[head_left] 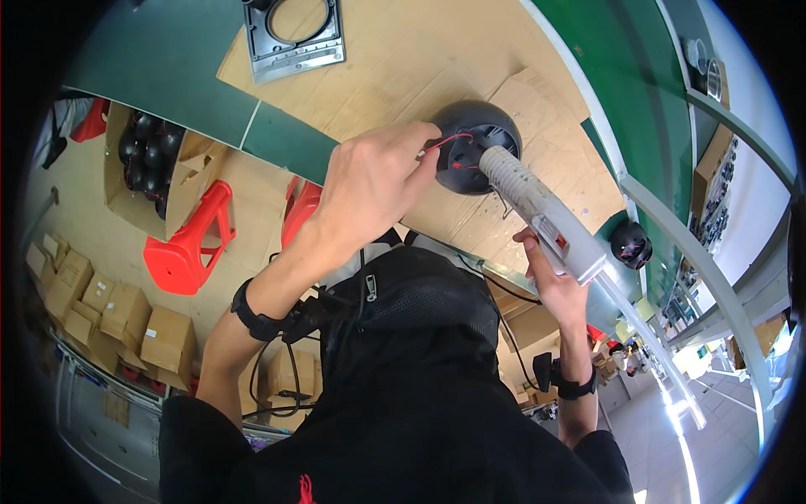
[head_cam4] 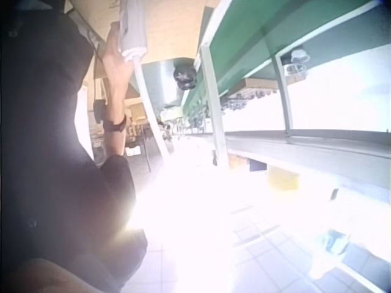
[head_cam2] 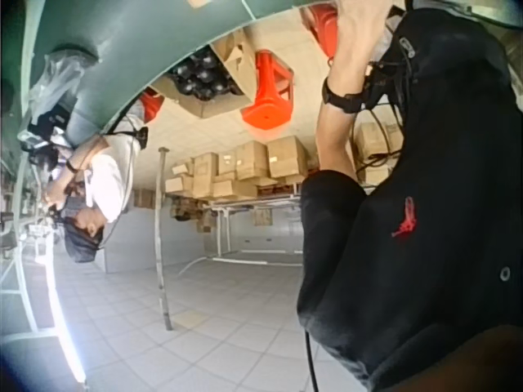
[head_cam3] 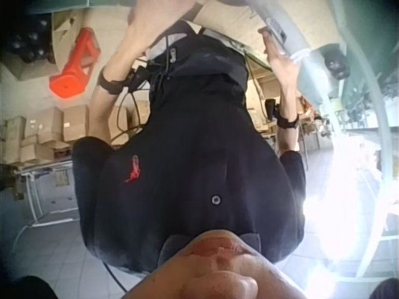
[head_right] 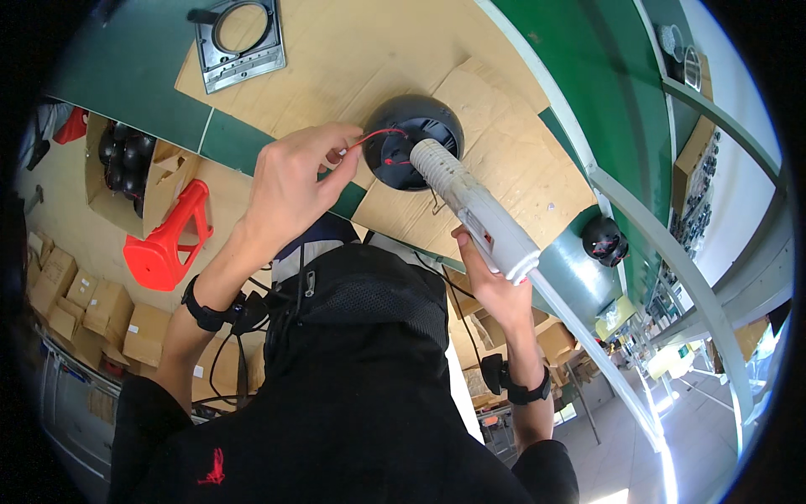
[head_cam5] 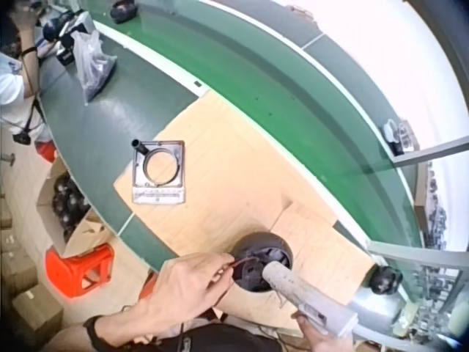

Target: Apply hot glue to components and assemble them.

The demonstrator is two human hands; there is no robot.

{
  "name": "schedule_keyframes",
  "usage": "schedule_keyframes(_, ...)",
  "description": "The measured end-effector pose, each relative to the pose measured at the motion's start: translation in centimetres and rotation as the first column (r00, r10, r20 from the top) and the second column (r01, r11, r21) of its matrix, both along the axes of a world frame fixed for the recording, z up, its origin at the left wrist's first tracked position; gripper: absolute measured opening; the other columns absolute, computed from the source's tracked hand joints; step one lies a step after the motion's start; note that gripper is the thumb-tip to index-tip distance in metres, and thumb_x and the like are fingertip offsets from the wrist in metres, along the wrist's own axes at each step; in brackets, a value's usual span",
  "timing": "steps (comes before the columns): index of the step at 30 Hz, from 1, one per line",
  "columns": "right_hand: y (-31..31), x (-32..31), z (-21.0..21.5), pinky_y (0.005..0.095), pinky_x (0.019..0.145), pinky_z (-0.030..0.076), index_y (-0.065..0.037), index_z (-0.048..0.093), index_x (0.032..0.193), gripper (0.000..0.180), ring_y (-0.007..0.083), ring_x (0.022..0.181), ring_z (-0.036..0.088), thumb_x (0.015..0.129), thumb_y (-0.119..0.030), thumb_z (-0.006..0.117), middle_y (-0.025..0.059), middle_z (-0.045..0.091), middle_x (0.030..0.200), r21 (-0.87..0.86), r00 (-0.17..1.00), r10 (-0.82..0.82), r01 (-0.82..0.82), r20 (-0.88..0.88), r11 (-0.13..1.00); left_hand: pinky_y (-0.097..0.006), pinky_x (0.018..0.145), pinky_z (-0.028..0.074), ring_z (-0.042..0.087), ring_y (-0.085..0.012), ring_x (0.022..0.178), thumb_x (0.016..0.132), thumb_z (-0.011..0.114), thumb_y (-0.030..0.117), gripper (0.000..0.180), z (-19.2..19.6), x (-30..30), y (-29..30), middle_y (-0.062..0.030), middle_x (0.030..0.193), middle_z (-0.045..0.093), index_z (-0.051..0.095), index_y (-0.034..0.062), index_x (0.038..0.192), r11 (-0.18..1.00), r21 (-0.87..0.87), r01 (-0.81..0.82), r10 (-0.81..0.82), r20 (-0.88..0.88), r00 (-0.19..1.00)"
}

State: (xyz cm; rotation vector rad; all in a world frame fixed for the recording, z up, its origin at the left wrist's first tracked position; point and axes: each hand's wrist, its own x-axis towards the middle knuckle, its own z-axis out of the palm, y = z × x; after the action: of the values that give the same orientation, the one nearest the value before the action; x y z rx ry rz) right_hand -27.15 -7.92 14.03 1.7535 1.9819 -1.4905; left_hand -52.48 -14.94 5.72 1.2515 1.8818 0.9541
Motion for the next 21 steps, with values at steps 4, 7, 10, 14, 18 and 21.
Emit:
schedule_keyframes(4, -0.2, 0.1, 0.0, 0.0221, 0.052, 0.047, 0.000, 0.065, 0.105, 0.016, 0.0062, 0.064, 0.057, 0.093, -0.009, 0.063, 0.0072, 0.071, 0.095, -0.084, 0.997, -0.058, 0.063, 0.058, 0.994, -0.040, 0.068, 0.054, 0.067, -0.0321, 0.078, 0.080, 0.070, 0.013, 0.027, -1.0, -1.4, 0.4, -0.0121, 0.086, 0.069, 0.065, 0.0049, 0.105, 0.999, -0.004, 0.050, -0.050, 0.071, 0.996)
schedule_keyframes(7, -0.4, 0.2, 0.3, 0.0227, 0.055, 0.049, 0.001, 0.065, 0.111, 0.022, 0.0091, 0.077, 0.063, 0.093, -0.012, 0.064, 0.0076, 0.072, 0.097, -0.143, 0.966, -0.247, 0.235, -0.071, 0.961, -0.040, 0.076, 0.054, 0.067, -0.0319, 0.090, 0.080, 0.072, 0.016, 0.039, -1.0, -3.3, 0.5, -0.0119, 0.098, 0.069, 0.062, 0.0065, 0.116, 0.990, 0.005, 0.143, -0.143, 0.079, 0.987)
schedule_keyframes(10, -0.1, 0.9, -0.1, 0.0246, 0.058, 0.053, 0.000, 0.064, 0.113, 0.020, 0.0119, 0.083, 0.066, 0.095, -0.010, 0.061, 0.0103, 0.071, 0.106, -0.285, 0.917, -0.341, 0.277, -0.209, 0.918, -0.040, 0.084, 0.052, 0.064, -0.0311, 0.100, 0.078, 0.074, 0.019, 0.050, -1.6, -4.8, 0.4, -0.0134, 0.108, 0.067, 0.059, 0.0078, 0.124, 0.967, -0.109, 0.230, -0.212, 0.149, 0.966)
schedule_keyframes(14, -0.1, 1.5, -0.3, 0.0250, 0.057, 0.053, 0.001, 0.063, 0.112, 0.021, 0.0141, 0.092, 0.066, 0.095, -0.012, 0.061, 0.0139, 0.070, 0.108, -0.365, 0.866, -0.443, 0.345, -0.230, 0.865, -0.033, 0.081, 0.053, 0.062, -0.0216, 0.103, 0.078, 0.076, 0.015, 0.058, -2.1, -6.1, 0.1, -0.0116, 0.112, 0.065, 0.056, 0.0077, 0.131, 0.917, -0.204, 0.342, -0.297, 0.220, 0.929)
schedule_keyframes(18, -0.1, 3.0, -1.3, 0.0269, 0.050, 0.053, -0.001, 0.058, 0.106, 0.017, 0.0347, 0.111, 0.064, 0.096, -0.014, 0.058, 0.0170, 0.068, 0.105, -0.556, 0.691, -0.632, 0.390, -0.351, 0.734, -0.032, 0.081, 0.052, 0.060, -0.0177, 0.101, 0.079, 0.077, 0.015, 0.059, -2.6, -7.3, -0.2, -0.0075, 0.111, 0.063, 0.055, 0.0087, 0.133, 0.882, -0.182, 0.435, -0.364, 0.323, 0.874)
schedule_keyframes(21, -0.4, 4.5, -2.7, 0.0270, 0.050, 0.053, -0.001, 0.058, 0.106, 0.016, 0.0350, 0.110, 0.065, 0.096, -0.014, 0.058, 0.0171, 0.067, 0.102, -0.589, 0.656, -0.679, 0.420, -0.329, 0.691, -0.030, 0.079, 0.051, 0.059, -0.0138, 0.098, 0.082, 0.074, 0.014, 0.055, -2.5, -8.0, -0.4, -0.0039, 0.109, 0.062, 0.054, 0.0092, 0.134, 0.866, -0.184, 0.465, -0.366, 0.399, 0.841)
